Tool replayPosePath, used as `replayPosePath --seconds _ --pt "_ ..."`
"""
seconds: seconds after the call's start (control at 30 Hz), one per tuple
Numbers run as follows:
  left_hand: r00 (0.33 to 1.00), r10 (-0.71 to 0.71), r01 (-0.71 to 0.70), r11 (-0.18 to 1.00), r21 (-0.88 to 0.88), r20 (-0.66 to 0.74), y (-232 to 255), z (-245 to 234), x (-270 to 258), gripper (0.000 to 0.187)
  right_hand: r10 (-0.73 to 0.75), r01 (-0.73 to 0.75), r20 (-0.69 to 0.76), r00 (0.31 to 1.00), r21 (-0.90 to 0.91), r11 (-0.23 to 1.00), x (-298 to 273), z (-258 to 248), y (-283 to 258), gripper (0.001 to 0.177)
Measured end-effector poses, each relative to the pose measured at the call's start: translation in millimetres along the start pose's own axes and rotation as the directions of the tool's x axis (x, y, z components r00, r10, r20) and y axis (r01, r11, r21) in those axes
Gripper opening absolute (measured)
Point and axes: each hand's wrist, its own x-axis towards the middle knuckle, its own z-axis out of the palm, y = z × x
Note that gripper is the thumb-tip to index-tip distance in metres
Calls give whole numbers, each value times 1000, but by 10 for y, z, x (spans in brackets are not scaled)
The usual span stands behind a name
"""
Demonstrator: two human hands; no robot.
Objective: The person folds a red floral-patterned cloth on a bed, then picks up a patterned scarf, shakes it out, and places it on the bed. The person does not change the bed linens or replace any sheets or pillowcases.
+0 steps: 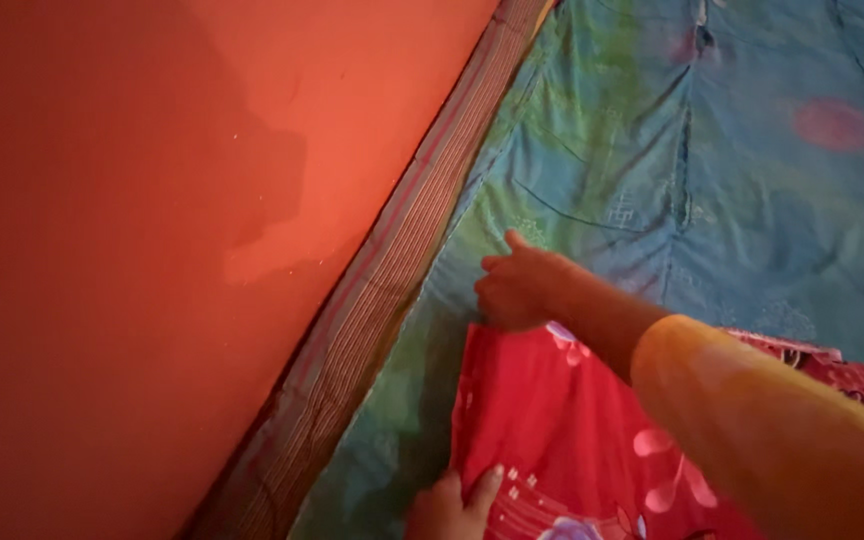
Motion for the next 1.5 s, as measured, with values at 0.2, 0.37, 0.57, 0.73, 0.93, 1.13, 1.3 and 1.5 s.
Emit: replayPosePath --seconds 0.2,0.37,0.57,0.73,0.93,1.13,1.3,1.5 --pt "982 157 -134 970 -202 102 -1138 598 1321 74 68 -74 -375 924 -2 997 186 369 -163 40" --pt "988 54 -44 996 -74 145 -1248 606 1455 70 487 -362 -255 835 411 837 205 515 -291 67" --pt "921 231 -174 964 200 -314 -123 -88 161 76 739 -184 -377 559 812 553 -127 805 -328 52" --pt "314 816 -614 565 551 -486 1046 -112 -452 62 617 -106 -640 459 650 753 -467 1179 -600 48" --pt "365 864 -550 501 668 -348 1652 -479 -77 76 672 -205 -352 652 771 603 -722 1742 -341 61" --pt "804 588 -516 610 602 93 2195 -1149 187 105 595 -371 49 803 821 434 -1342 2401 389 72" --pt "907 379 -396 617 680 184 2535 -1285 237 111 544 -593 337 768 695 407 -1782 2632 644 81" --pt "911 302 -412 618 669 281 2640 -1265 390 96 381 -614 523 763 770 172 -1878 2583 713 79"
